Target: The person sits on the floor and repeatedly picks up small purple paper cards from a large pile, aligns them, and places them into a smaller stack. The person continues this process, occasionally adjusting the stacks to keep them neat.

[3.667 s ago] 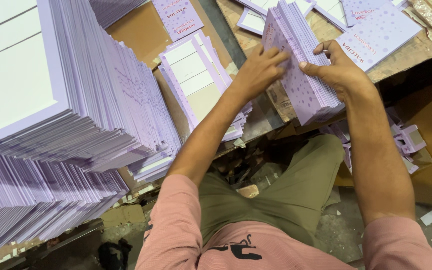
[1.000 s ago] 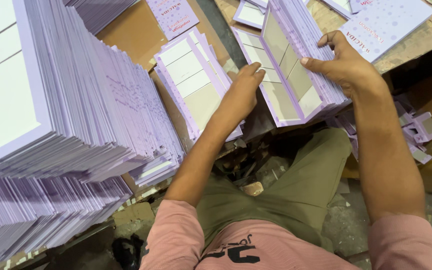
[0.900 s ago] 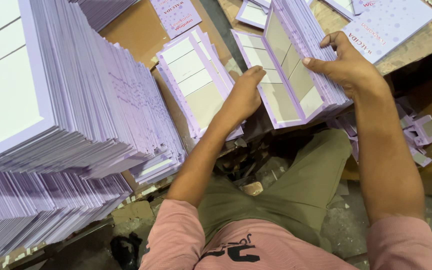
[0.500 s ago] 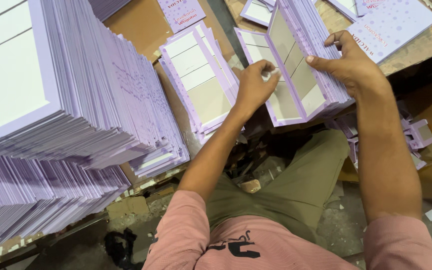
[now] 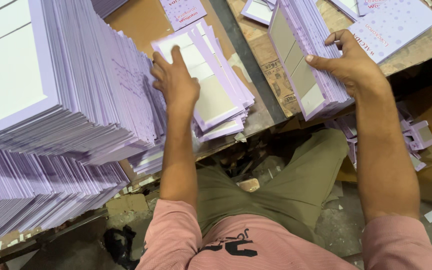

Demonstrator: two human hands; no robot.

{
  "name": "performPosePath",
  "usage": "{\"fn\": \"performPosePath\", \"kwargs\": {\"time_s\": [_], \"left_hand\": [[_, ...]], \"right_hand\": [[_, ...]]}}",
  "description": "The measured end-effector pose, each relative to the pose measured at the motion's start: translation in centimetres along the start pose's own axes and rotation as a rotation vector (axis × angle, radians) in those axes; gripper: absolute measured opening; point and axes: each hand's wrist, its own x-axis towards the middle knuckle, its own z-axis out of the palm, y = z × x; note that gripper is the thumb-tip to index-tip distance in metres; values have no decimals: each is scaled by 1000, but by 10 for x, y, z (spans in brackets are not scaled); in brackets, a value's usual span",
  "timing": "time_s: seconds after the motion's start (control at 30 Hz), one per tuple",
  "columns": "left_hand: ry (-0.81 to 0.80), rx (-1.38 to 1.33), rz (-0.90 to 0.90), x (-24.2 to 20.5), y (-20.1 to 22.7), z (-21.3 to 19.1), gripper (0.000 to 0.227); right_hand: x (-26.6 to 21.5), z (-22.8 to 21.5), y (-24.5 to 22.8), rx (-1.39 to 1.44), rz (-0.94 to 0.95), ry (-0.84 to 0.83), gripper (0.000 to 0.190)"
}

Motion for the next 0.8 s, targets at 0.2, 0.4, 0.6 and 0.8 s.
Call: {"fn": "performPosePath", "kwargs": {"time_s": [0.2,0.4,0.6,0.8], "left_hand": [[-160,-1054,68,-14,89,60,48],[-498,-1319,-228,-4,159,123,67],[-634,-1416,-443,14,167,132,61],[-732,-1289,-460,30,170,137,16]], "right_hand": [[-6,3,-11,27,45,8,56],[-6,9,-7,8,48,23,61],[-7,9,-9,7,41,9,56],[-7,9,-8,-78,51,55,55]]}}
